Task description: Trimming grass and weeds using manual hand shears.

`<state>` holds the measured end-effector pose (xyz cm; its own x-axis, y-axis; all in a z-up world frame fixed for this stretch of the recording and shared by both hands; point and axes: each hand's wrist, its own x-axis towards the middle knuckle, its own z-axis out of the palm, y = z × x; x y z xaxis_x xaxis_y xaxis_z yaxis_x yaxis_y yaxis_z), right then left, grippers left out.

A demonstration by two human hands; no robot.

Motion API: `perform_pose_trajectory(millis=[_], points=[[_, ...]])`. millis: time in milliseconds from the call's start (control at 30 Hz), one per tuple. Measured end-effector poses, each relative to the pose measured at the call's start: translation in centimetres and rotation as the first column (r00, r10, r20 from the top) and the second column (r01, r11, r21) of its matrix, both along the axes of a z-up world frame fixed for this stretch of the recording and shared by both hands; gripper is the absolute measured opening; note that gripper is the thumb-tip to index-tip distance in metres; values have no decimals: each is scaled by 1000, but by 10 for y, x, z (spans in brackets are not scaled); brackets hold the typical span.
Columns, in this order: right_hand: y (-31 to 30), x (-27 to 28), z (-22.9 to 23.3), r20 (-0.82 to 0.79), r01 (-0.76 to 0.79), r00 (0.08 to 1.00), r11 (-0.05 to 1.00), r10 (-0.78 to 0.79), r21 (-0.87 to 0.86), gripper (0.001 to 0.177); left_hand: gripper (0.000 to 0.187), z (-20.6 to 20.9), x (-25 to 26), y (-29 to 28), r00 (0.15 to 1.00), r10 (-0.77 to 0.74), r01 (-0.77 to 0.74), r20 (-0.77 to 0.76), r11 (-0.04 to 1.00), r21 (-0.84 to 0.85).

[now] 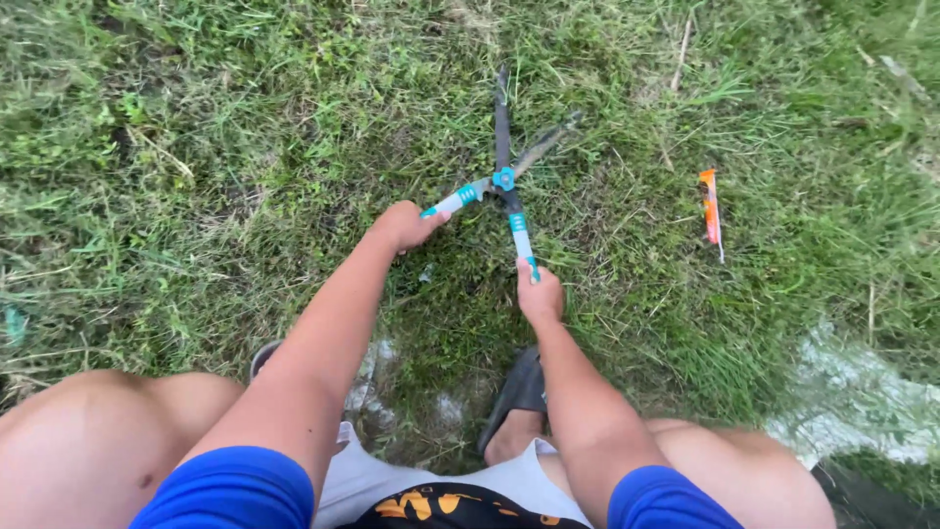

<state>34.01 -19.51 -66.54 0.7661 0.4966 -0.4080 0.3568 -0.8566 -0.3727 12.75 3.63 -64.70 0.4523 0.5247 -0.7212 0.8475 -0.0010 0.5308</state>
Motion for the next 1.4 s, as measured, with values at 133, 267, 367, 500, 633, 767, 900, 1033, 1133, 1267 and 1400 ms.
perform_pose_trajectory(millis=[133,267,367,500,633,767,900,1033,1133,1267,1400], points=[[32,-11,-45,40,-60,998,997,58,58,66,83,-1,16,9,998,62,-62,-17,998,-10],[43,-52,-68,-25,145,989,989,-145,10,67,78,-22,25,-25,985,172,-170,-24,983,67],[64,-75,-42,-55,264,964,964,-262,41,66,73,2,37,-43,959,285,-282,2,947,153],[75,-81,-10,-122,295,950,954,-286,56,64,72,0,41,-55,907,420,-420,25,897,137],[76,-73,-12,-113,281,957,952,-268,121,64,71,2,37,-48,923,373,-383,93,914,131],[85,-31,15,33,23,999,968,-33,250,55,66,17,32,-34,871,422,-460,250,881,114],[99,35,4,66,-208,978,929,197,307,56,69,19,9,38,964,227,-253,137,940,228],[126,69,11,-100,-316,928,902,358,295,58,56,17,-42,92,952,281,-279,122,960,-35],[161,64,33,-106,-364,914,906,392,215,54,56,3,-62,104,903,377,-351,204,924,-152],[193,47,22,-36,-408,907,897,419,168,60,58,-25,-71,114,861,463,-431,212,884,-182],[218,35,-11,-68,-317,935,908,347,272,64,57,-17,-58,137,858,471,-465,204,882,-82]])
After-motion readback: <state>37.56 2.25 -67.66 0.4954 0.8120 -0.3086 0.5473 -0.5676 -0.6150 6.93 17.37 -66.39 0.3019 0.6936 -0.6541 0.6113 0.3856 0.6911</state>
